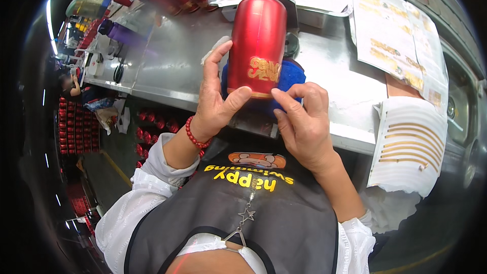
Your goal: The person applies decorative stickers to red cylindrical containers, smoothing each label with a green tool and a wooden stick, then places the finished containers on a tray.
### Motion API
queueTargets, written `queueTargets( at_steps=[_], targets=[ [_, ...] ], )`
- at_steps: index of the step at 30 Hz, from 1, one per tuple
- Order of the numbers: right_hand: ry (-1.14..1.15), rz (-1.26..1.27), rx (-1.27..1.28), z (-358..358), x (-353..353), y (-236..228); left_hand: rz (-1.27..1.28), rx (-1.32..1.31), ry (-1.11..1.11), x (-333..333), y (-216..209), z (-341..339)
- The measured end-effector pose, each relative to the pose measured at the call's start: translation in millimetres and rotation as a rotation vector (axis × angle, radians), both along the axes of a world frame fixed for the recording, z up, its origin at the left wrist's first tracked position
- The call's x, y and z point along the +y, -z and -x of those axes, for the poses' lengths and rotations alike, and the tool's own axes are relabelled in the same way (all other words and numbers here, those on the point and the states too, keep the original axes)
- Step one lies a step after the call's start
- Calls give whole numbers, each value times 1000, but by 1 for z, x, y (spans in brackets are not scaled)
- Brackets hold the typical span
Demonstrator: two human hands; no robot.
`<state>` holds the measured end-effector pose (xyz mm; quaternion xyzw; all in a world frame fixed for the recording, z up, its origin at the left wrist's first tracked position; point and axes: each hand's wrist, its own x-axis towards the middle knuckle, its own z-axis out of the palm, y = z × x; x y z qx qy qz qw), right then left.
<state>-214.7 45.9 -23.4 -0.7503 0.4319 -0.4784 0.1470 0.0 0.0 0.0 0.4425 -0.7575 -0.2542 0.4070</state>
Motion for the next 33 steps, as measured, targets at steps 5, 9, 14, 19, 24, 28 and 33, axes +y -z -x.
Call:
queueTargets(
  at_steps=[5,9,14,19,24,28,33],
  targets=[
    [-15,60,50,2,2,0,17,-5,1,0,0,8],
    [-8,55,41,1,3,0,51,206,-26,4,14,-1],
    [-4,60,42,-2,2,2,429,-122,-33,37,19,-25],
    [-7,73,68,-4,2,0,680,-459,20,34,6,-12],
    [1,61,76,-5,3,2,768,-460,149,23,6,7],
    [-3,51,95,-4,3,-5,441,-174,45,35,16,-24],
    [-20,33,110,-6,1,-5,115,134,-56,54,51,-23]
  ],
)
